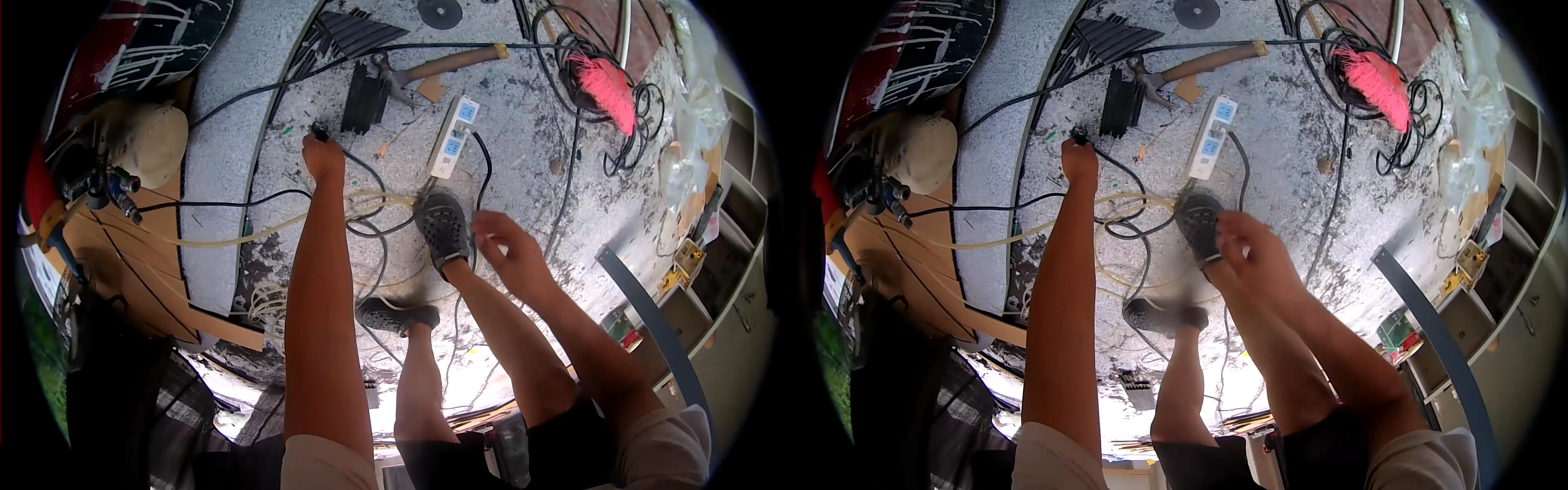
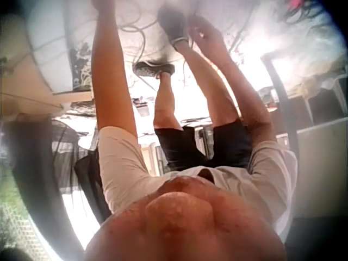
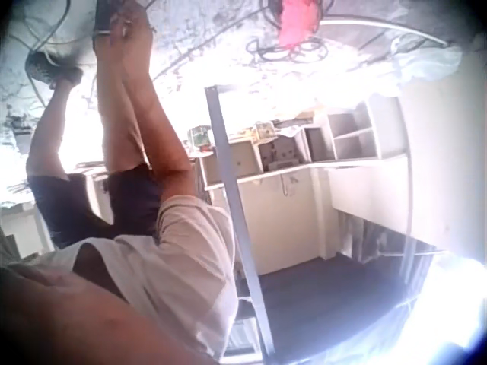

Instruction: The person aligns decking planks, fastens clips using a hammer, and marks measurements with a marker. Afterwards, the person connects a power drill to a power strip and drills into the floor.

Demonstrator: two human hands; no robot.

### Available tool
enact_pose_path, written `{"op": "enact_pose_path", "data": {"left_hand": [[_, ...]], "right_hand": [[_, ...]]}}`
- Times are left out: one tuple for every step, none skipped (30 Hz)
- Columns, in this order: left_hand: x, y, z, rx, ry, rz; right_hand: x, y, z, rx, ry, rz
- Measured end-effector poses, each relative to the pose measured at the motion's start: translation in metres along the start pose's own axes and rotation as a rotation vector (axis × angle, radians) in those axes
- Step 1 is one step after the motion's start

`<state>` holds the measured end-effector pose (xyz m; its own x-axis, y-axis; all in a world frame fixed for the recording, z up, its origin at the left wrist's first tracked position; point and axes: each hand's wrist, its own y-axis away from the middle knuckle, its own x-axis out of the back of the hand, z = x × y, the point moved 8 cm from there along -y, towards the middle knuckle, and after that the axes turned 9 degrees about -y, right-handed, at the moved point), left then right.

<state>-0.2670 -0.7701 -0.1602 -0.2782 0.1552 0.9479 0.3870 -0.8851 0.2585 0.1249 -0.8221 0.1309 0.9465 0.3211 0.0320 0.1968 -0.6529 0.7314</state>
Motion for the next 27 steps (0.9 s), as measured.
{"op": "enact_pose_path", "data": {"left_hand": [[-0.039,0.021,0.059,0.241,0.166,-0.025],[-0.064,0.038,0.111,0.477,0.320,-0.056],[-0.062,0.042,0.115,0.555,0.361,0.034],[-0.060,0.029,0.103,0.652,0.283,0.093],[-0.052,0.015,0.057,0.570,0.209,0.018],[-0.049,0.000,0.037,0.498,0.173,-0.070],[-0.049,-0.004,0.041,0.483,0.174,-0.082],[-0.062,0.000,0.053,0.444,0.432,-0.205],[-0.071,0.008,0.067,0.403,0.683,-0.328],[-0.068,0.020,0.076,0.389,0.688,-0.347],[-0.053,0.033,0.085,0.301,0.659,-0.260],[-0.035,0.047,0.095,0.213,0.630,-0.171],[-0.018,0.062,0.107,0.109,0.650,-0.130],[-0.006,0.081,0.130,0.005,0.682,-0.089],[-0.010,0.107,0.157,0.022,0.746,-0.217],[-0.009,0.131,0.185,0.043,0.795,-0.343],[-0.007,0.149,0.224,0.073,0.809,-0.440],[-0.010,0.170,0.259,0.107,0.826,-0.545],[-0.008,0.171,0.263,0.076,0.729,-0.576],[-0.015,0.169,0.264,0.050,0.636,-0.605],[-0.024,0.162,0.251,-0.036,0.496,-0.509],[-0.032,0.166,0.268,-0.112,0.397,-0.534],[-0.024,0.163,0.289,-0.295,0.269,-0.356],[-0.016,0.165,0.311,-0.474,0.138,-0.172],[-0.021,0.163,0.327,-0.532,0.074,-0.221],[-0.022,0.150,0.327,-0.589,-0.012,-0.263],[-0.027,0.140,0.324,-0.683,-0.091,-0.267]], "right_hand": [[0.016,0.023,0.006,-0.197,-0.014,0.083],[0.035,0.049,0.051,-0.221,-0.169,0.133],[0.032,0.061,0.048,-0.102,-0.117,0.032],[0.026,0.070,0.028,-0.144,-0.150,-0.033],[0.006,0.071,0.012,-0.097,-0.067,-0.138],[-0.002,0.070,-0.001,-0.043,0.052,-0.218],[0.004,0.070,0.000,-0.049,0.046,-0.200],[0.011,0.071,0.003,-0.054,0.052,-0.154],[0.015,0.070,0.007,-0.060,0.052,-0.121],[0.019,0.069,0.009,-0.065,0.053,-0.088],[0.022,0.068,0.015,-0.065,0.032,-0.064],[0.025,0.066,0.021,-0.064,0.009,-0.041],[0.023,0.062,0.036,-0.095,0.056,-0.079],[0.025,0.062,0.051,-0.100,0.054,-0.060],[0.029,0.059,0.064,-0.079,0.092,-0.033],[0.030,0.058,0.067,-0.107,0.099,-0.034],[0.036,0.059,0.070,-0.136,0.111,-0.025],[0.045,0.061,0.074,-0.169,0.129,-0.011],[0.036,0.063,0.063,-0.098,0.079,-0.011],[0.029,0.063,0.057,-0.057,0.048,-0.015],[0.017,0.063,0.049,-0.012,0.008,-0.028],[0.021,0.065,0.055,-0.062,-0.010,-0.025],[0.026,0.067,0.061,-0.090,-0.019,-0.018],[0.029,0.068,0.065,-0.115,-0.031,-0.012],[0.036,0.071,0.073,-0.142,-0.064,-0.009],[0.036,0.072,0.072,-0.123,-0.106,-0.009],[0.038,0.073,0.072,-0.106,-0.143,-0.008]]}}
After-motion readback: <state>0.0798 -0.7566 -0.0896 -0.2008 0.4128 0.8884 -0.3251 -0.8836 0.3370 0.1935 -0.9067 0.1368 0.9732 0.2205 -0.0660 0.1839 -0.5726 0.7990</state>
